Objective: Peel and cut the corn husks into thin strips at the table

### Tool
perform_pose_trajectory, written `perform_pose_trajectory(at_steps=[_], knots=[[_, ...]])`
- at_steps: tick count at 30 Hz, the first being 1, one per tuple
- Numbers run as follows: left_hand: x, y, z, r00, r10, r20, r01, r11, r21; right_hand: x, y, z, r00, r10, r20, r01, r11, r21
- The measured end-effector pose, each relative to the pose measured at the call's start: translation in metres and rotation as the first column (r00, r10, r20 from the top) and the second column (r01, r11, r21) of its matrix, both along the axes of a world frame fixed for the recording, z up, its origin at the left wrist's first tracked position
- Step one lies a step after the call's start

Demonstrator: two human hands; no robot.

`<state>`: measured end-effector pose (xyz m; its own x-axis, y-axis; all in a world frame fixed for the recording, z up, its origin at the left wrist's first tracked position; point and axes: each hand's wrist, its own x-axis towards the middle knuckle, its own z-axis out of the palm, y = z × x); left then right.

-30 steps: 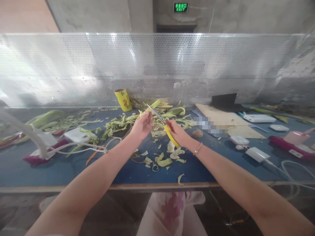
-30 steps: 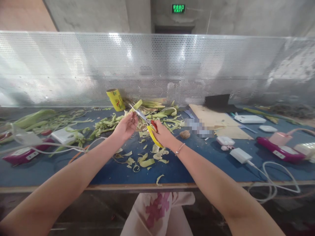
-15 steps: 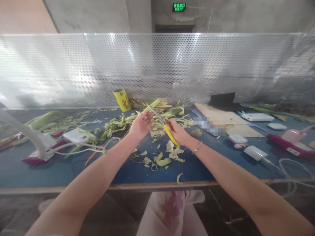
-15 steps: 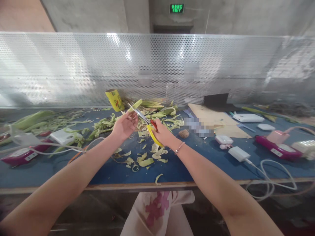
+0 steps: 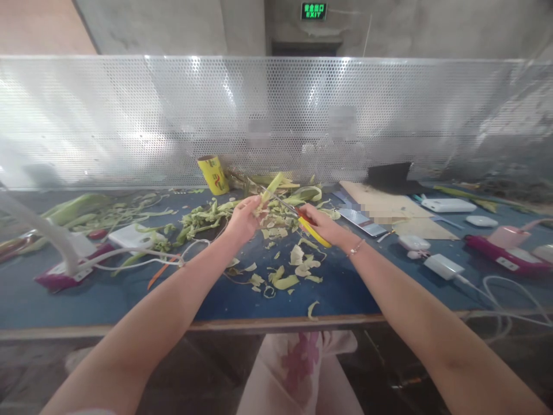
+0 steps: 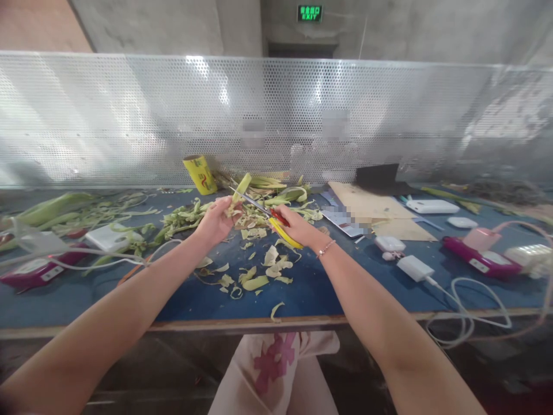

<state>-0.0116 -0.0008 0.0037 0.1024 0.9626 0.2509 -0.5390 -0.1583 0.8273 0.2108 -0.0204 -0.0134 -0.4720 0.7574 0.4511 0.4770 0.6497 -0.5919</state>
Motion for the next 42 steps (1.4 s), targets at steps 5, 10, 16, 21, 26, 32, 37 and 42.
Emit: perform_pose_trajectory(at_steps=[5,10,16,21,26,32,37,42], knots=[[0.001,0.005,-0.008,0.992,0.01,-0.128,-0.005,0.999,0.046,0.005,0.009,-0.007,1.0,0.004,0.015,-0.004,1.0,-0.011],[0.004,0.002,-0.008,0.982,0.056,-0.18,-0.042,0.996,0.08,-0.002,0.001,-0.001,0.998,-0.014,0.065,0.017,0.999,-0.032],[0.007,0.003,-0.007,0.978,0.104,-0.18,-0.093,0.993,0.069,-0.003,-0.004,0.002,0.997,-0.019,0.08,0.024,0.998,-0.062],[0.007,0.006,-0.006,0.98,0.164,-0.113,-0.155,0.984,0.082,0.003,0.004,-0.004,0.992,-0.037,0.122,0.048,0.995,-0.086],[0.007,0.007,-0.008,0.972,0.185,-0.145,-0.171,0.98,0.105,0.005,0.008,-0.005,0.983,-0.088,0.16,0.101,0.992,-0.073],[0.008,0.009,-0.01,0.944,0.266,-0.195,-0.251,0.963,0.098,0.005,0.01,-0.006,0.978,-0.109,0.18,0.116,0.993,-0.027],[0.007,0.011,-0.011,0.936,0.284,-0.209,-0.27,0.958,0.093,0.004,0.009,-0.005,0.979,-0.103,0.176,0.112,0.993,-0.041],[0.005,0.012,-0.014,0.931,0.288,-0.225,-0.27,0.957,0.107,0.003,0.01,-0.004,0.975,-0.124,0.183,0.133,0.99,-0.039]])
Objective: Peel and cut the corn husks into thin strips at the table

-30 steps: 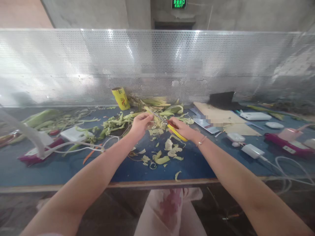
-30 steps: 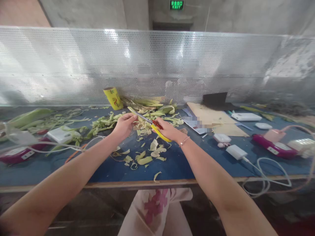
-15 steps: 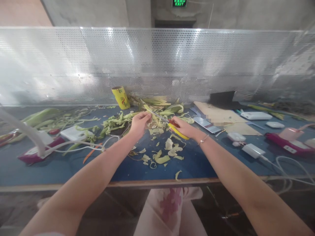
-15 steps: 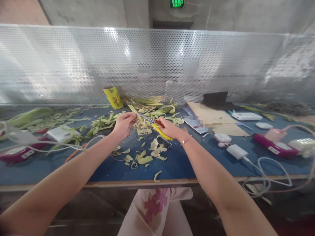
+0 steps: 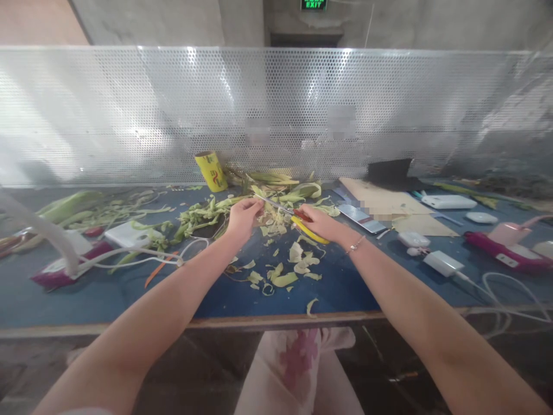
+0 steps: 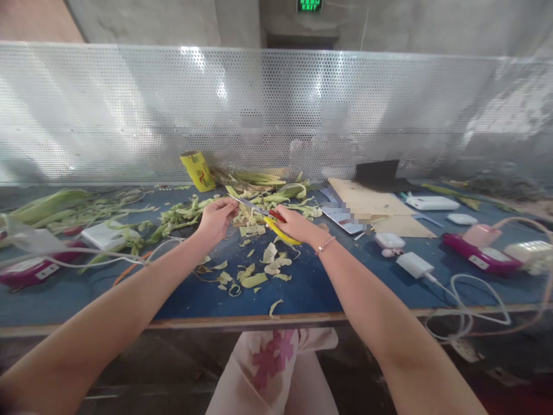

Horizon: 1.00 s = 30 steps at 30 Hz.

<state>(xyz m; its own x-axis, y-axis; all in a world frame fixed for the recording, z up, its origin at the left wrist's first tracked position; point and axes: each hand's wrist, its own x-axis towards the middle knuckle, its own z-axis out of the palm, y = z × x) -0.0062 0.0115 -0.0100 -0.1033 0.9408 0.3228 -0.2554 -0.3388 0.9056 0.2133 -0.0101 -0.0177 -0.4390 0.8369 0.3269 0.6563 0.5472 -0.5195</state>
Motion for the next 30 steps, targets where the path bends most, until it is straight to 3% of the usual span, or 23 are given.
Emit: perform_pose_trajectory(at_steps=[8,18,30], knots=[[0.0024,-0.0035,0.0005,0.99,-0.057,0.126,0.072,0.991,-0.117,-0.0004,0.0007,0.0018,0.995,-0.065,0.072,0.063,0.997,0.032],[0.0026,-0.0002,-0.0009,0.985,-0.042,0.166,0.068,0.986,-0.153,-0.0011,0.0002,0.0027,0.989,-0.098,0.111,0.092,0.994,0.053],[0.007,-0.0058,-0.0031,0.99,-0.134,0.032,0.137,0.983,-0.121,-0.0001,-0.0023,-0.0018,0.998,-0.054,0.04,0.054,0.999,0.001]])
